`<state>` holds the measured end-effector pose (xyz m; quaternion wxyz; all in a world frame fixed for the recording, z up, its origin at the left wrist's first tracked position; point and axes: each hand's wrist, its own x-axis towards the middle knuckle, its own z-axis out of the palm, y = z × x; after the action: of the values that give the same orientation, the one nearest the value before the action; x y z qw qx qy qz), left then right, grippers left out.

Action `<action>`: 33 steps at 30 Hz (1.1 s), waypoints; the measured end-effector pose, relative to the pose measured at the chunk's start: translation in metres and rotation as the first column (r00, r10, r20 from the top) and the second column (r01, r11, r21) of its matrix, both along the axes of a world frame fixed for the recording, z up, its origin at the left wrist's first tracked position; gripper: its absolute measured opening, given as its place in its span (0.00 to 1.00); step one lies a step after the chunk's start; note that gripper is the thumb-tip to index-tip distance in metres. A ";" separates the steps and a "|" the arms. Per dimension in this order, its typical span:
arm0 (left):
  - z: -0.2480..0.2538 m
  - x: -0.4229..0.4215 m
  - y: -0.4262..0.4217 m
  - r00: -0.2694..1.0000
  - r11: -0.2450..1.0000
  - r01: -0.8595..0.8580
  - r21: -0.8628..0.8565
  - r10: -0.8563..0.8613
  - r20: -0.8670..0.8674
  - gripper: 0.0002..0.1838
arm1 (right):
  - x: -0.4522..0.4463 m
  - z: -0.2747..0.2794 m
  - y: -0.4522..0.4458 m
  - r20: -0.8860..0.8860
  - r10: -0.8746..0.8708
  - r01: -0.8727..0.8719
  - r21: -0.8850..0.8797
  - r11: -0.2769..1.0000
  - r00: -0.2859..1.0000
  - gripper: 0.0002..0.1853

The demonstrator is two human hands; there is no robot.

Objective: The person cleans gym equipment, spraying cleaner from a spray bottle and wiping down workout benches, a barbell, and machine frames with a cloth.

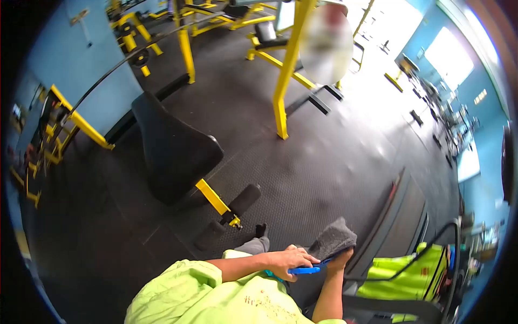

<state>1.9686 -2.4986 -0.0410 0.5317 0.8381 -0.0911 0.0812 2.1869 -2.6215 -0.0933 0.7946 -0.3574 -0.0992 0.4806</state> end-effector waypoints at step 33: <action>-0.071 -0.039 0.370 -0.650 -0.690 -0.677 -0.256 0.724 -0.230 0.29 | -0.142 -0.008 0.806 -0.292 0.940 -0.984 0.011 -0.180 -0.175 0.33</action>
<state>1.9299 -2.1287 -0.1124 0.2582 0.3167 0.6973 0.5889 2.0449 -1.8151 -0.1009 0.1079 -0.1907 -0.2032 0.9543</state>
